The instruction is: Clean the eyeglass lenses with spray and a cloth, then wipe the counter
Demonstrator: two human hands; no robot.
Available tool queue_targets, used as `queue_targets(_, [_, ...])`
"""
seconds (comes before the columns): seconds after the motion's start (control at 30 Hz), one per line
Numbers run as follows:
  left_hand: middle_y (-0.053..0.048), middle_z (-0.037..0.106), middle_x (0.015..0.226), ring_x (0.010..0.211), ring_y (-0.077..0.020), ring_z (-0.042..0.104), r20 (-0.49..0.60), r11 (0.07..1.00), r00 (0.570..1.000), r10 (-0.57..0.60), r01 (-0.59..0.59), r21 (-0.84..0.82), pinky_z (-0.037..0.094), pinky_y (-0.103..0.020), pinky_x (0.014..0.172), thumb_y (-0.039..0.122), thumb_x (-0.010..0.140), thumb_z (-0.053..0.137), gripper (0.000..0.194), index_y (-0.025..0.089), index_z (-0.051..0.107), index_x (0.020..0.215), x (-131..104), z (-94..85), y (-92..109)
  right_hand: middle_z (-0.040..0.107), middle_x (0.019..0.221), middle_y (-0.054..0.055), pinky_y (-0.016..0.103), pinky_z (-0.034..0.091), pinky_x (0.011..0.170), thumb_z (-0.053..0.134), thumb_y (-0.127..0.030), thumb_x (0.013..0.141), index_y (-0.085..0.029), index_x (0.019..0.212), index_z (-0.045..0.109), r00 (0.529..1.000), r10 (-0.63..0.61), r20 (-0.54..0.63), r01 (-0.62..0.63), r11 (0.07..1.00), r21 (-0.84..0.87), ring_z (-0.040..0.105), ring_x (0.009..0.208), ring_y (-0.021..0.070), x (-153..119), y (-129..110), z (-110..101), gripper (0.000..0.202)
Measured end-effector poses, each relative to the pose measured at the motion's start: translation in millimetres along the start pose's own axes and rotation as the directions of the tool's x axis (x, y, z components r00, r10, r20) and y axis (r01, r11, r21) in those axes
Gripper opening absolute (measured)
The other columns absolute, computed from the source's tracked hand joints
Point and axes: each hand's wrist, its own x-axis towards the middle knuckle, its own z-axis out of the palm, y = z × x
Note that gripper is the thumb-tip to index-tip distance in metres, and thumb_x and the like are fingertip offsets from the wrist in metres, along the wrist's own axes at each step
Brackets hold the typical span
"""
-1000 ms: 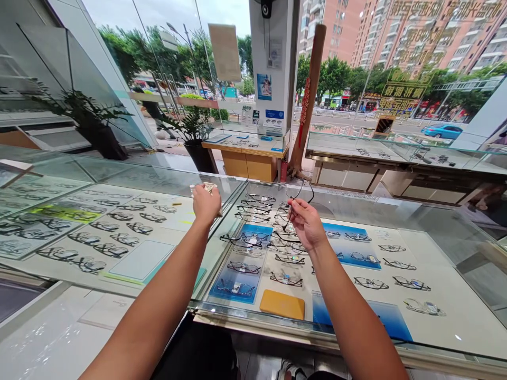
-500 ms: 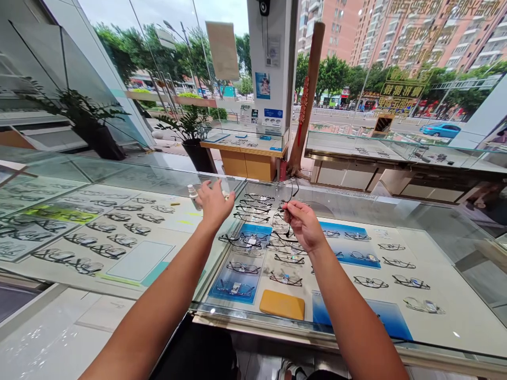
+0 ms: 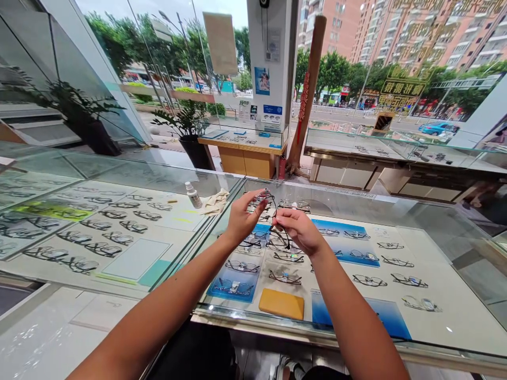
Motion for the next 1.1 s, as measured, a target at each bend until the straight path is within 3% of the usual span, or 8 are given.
queue_targets(0.23, [-0.006, 0.081, 0.098, 0.087, -0.0185, 0.074, -0.009, 0.993, 0.994, -0.104, 0.104, -0.065, 0.056, -0.030, 0.081, 0.044, 0.104, 0.062, 0.028, 0.020, 0.076, 0.110, 0.0, -1.3, 8.0, 0.061, 0.082, 0.004, 0.027, 0.039, 0.068, 0.093, -0.053, 0.077, -0.018, 0.076, 0.073, 0.999, 0.001, -0.052, 0.000, 1.000, 0.006, 0.047, 0.074, 0.0156, 0.2, -2.6, 1.5, 0.040])
queue_targets(0.47, [-0.001, 0.073, 0.078, 0.067, -0.0133, 0.063, -0.012, 0.994, 0.996, -0.094, 0.093, -0.054, 0.051, -0.026, 0.067, 0.040, 0.103, 0.062, 0.025, 0.020, 0.071, 0.091, 0.5, -0.5, 9.2, 0.061, 0.081, 0.003, 0.026, 0.044, 0.066, 0.092, -0.050, 0.076, -0.019, 0.078, 0.075, 0.990, 0.001, -0.140, 0.003, 0.999, 0.033, 0.049, 0.071, 0.0147, 1.4, -7.8, -2.7, 0.036])
queue_targets(0.57, [0.000, 0.070, 0.074, 0.063, -0.0127, 0.060, -0.065, 0.994, 0.992, -0.108, 0.108, -0.011, 0.049, -0.026, 0.064, 0.038, 0.101, 0.063, 0.023, 0.020, 0.069, 0.088, 1.1, -1.2, 10.3, 0.059, 0.078, 0.001, 0.028, 0.051, 0.070, 0.084, -0.055, 0.081, -0.021, 0.090, 0.079, 0.980, 0.009, -0.199, 0.007, 0.997, 0.079, 0.054, 0.071, 0.0161, 0.0, -11.8, -11.1, 0.036])
queue_targets(0.67, [0.000, 0.069, 0.073, 0.063, -0.0125, 0.061, -0.160, 0.990, 0.978, -0.137, 0.139, 0.000, 0.050, -0.025, 0.064, 0.037, 0.100, 0.063, 0.023, 0.019, 0.068, 0.087, 1.4, -2.5, 11.0, 0.067, 0.089, 0.005, 0.032, 0.056, 0.081, 0.072, -0.060, 0.086, -0.020, 0.108, 0.080, 0.980, 0.002, -0.197, 0.026, 0.990, 0.140, 0.061, 0.081, 0.0194, -1.2, -15.6, -16.0, 0.046])
queue_targets(0.8, [0.000, 0.069, 0.075, 0.066, -0.0127, 0.063, -0.253, 0.978, 0.945, -0.206, 0.203, -0.036, 0.051, -0.025, 0.065, 0.038, 0.100, 0.063, 0.022, 0.019, 0.067, 0.089, 1.9, -4.6, 7.3, 0.072, 0.102, 0.007, 0.031, 0.056, 0.087, 0.080, -0.042, 0.076, -0.018, 0.118, 0.079, 0.993, -0.001, -0.115, 0.021, 0.986, 0.165, 0.065, 0.090, 0.0197, 1.0, -14.7, -13.9, 0.049])
queue_targets(0.9, [-0.001, 0.068, 0.077, 0.069, -0.0133, 0.064, -0.296, 0.967, 0.921, -0.254, 0.239, -0.086, 0.052, -0.025, 0.067, 0.039, 0.100, 0.063, 0.023, 0.018, 0.067, 0.091, 3.5, -7.0, 2.8, 0.072, 0.097, 0.006, 0.031, 0.055, 0.085, 0.087, -0.035, 0.074, -0.018, 0.110, 0.078, 0.986, -0.010, -0.164, 0.025, 0.995, 0.093, 0.067, 0.088, 0.0188, 4.1, -10.6, -11.3, 0.041])
queue_targets(1.0, [-0.002, 0.069, 0.080, 0.072, -0.0141, 0.065, -0.335, 0.973, 0.914, -0.229, 0.217, -0.074, 0.053, -0.026, 0.070, 0.039, 0.101, 0.063, 0.023, 0.018, 0.067, 0.095, 6.7, -10.9, 1.1, 0.071, 0.087, 0.004, 0.031, 0.054, 0.080, 0.086, -0.044, 0.082, -0.018, 0.104, 0.075, 0.941, -0.151, -0.303, 0.140, 0.988, -0.058, 0.065, 0.082, 0.0179, 5.9, -8.3, -12.5, 0.036])
queue_targets(1.1, [-0.003, 0.070, 0.083, 0.073, -0.0146, 0.065, -0.328, 0.990, 0.938, -0.113, 0.133, 0.039, 0.053, -0.028, 0.071, 0.038, 0.104, 0.060, 0.022, 0.018, 0.067, 0.097, 10.3, -16.0, 3.0, 0.069, 0.084, 0.003, 0.032, 0.053, 0.080, 0.081, -0.049, 0.091, -0.019, 0.108, 0.073, 0.823, -0.387, -0.417, 0.278, 0.913, -0.300, 0.064, 0.081, 0.0179, 5.5, -9.5, -15.6, 0.036])
